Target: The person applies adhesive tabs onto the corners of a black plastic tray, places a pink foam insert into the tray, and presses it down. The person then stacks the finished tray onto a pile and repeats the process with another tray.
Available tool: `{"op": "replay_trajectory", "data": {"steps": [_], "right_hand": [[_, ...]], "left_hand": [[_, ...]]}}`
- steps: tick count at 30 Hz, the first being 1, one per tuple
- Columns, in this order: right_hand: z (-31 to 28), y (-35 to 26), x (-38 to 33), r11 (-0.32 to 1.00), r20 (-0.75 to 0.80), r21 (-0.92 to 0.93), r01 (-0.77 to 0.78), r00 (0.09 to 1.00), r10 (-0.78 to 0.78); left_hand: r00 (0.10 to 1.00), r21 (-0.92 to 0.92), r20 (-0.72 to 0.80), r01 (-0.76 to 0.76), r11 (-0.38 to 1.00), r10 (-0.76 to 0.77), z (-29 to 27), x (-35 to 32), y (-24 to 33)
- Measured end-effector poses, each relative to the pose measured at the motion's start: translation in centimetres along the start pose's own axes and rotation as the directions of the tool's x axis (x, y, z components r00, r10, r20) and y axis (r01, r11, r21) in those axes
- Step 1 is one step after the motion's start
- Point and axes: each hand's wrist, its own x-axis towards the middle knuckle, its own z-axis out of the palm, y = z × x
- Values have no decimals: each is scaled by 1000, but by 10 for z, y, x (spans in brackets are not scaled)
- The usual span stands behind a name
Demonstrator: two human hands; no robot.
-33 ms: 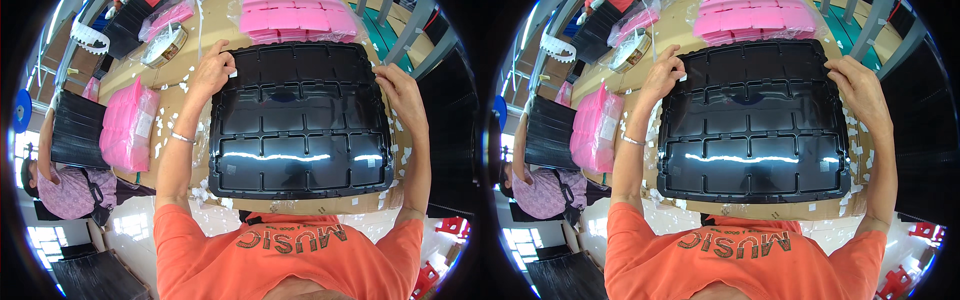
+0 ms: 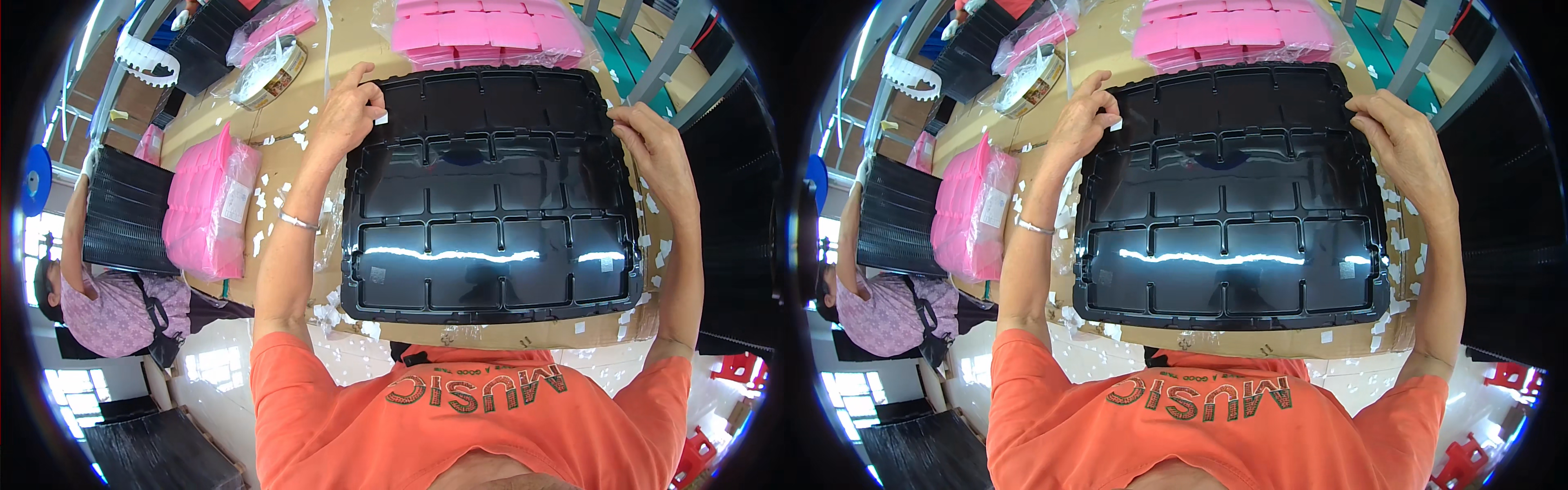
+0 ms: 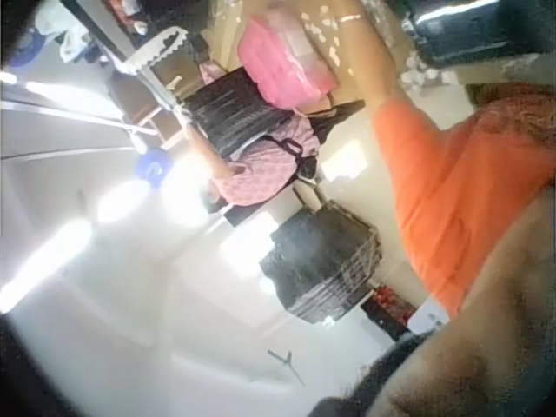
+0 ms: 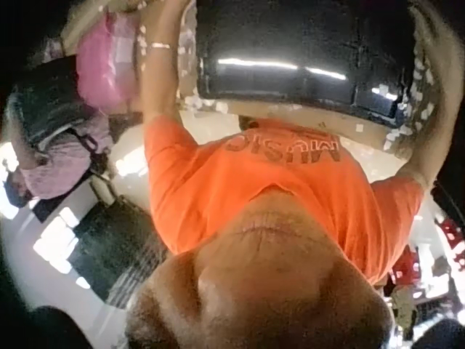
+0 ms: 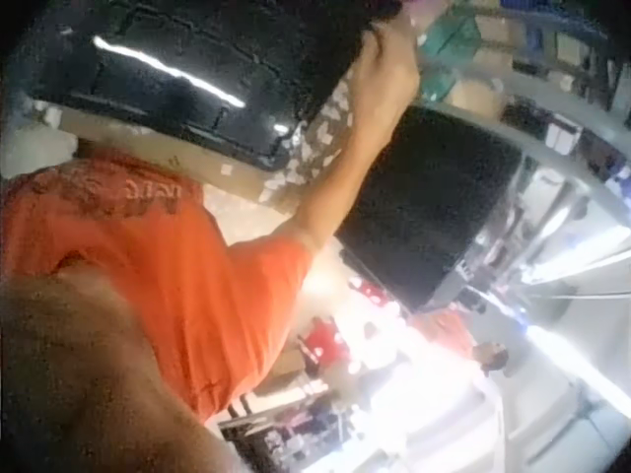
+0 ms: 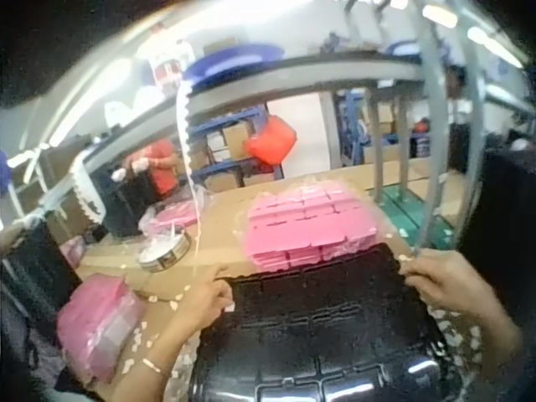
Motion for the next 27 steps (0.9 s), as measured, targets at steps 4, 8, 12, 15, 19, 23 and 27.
{"op": "replay_trajectory", "data": {"steps": [4, 8, 12, 15, 19, 23, 27], "right_hand": [[2, -7, 0, 999, 21, 39, -21, 1000, 20], [-4, 3, -10, 986, 26, 121, -113, 994, 111], [3, 36, 24, 996, -143, -50, 68, 987, -74], [22, 57, 69, 992, -284, -57, 111, 951, -123], [57, 91, 123, 976, -366, -144, 164, 907, -207], [79, 84, 149, 957, -251, -187, 223, 931, -266], [79, 68, 155, 880, 61, -341, 329, 942, -329]], "left_hand": [[977, 110, -152, -134, 985, 149, -8, -20, 15], [958, 595, -203, -45, 802, 205, -61, -76, 49], [958, 577, -242, 268, 771, -151, -92, -95, 2], [944, 375, -304, 242, 895, -128, -84, -58, -1], [902, 150, -393, -128, 980, 178, -40, 23, 1], [910, 107, -282, -286, 952, 305, 8, 83, 0], [936, 320, -140, -266, 909, 324, 30, 107, 2]]}}
